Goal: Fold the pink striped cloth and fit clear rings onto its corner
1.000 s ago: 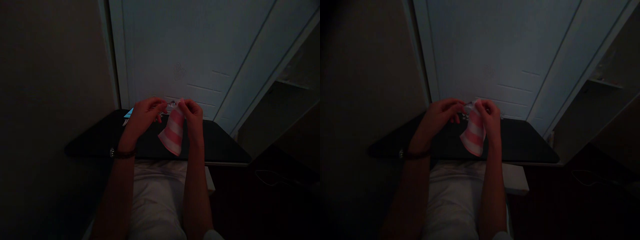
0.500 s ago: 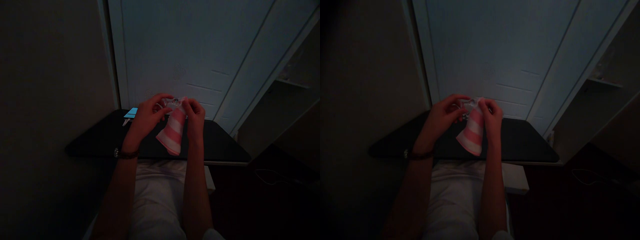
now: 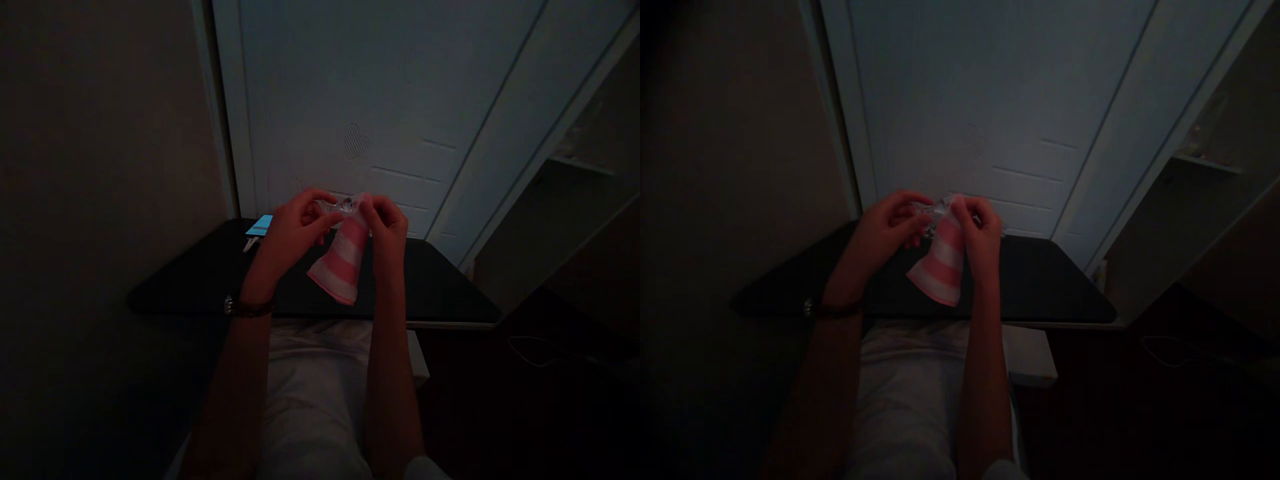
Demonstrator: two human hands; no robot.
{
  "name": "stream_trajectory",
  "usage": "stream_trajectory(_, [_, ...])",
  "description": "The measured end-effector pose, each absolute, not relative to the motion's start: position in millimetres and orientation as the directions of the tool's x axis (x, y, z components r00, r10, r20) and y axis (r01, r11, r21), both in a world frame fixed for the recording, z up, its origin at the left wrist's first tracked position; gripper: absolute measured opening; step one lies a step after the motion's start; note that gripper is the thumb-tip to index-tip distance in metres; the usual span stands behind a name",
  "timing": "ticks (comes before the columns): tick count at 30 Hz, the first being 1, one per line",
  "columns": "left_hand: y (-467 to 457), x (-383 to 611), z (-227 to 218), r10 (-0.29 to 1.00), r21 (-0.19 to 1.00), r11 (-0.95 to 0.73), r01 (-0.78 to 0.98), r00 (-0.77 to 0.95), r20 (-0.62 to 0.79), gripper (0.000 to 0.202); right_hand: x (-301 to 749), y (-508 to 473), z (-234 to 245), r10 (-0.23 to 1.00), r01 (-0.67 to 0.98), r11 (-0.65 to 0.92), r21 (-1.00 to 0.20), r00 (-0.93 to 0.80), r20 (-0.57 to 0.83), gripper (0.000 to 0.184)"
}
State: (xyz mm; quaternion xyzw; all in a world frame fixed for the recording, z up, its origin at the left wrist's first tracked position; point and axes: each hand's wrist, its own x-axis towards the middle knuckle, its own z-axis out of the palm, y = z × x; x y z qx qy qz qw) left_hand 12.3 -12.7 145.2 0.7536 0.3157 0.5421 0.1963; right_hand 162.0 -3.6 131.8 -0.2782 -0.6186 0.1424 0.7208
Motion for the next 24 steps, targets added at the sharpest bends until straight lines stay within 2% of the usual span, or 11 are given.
stream_trajectory(3, [-12.4, 14.5, 144.5, 0.672, 0.617, -0.739, 0.271, 0.231, 0.704, 0.032, 163.7, -2.1, 131.6, 0.540, 0.142, 0.807, -0.574, 0.219, 0.813, 0.023])
stream_trajectory(12, [-12.9, 12.9, 145.5, 0.652, 0.576, -0.754, 0.315, 0.258, 0.713, 0.022, 165.3, -1.6, 132.8, 0.545, 0.126, 0.809, -0.574, 0.206, 0.813, 0.024])
stream_trajectory(19, [-7.5, 10.5, 143.1, 0.653, 0.580, -0.755, 0.305, 0.274, 0.706, 0.040, 163.7, -6.0, 135.0, 0.534, 0.141, 0.818, -0.558, 0.176, 0.827, 0.021])
stream_trajectory(24, [-4.7, 11.6, 141.1, 0.643, 0.592, -0.764, 0.257, 0.228, 0.731, 0.031, 162.9, -2.0, 133.9, 0.505, 0.133, 0.836, -0.532, 0.191, 0.842, 0.022])
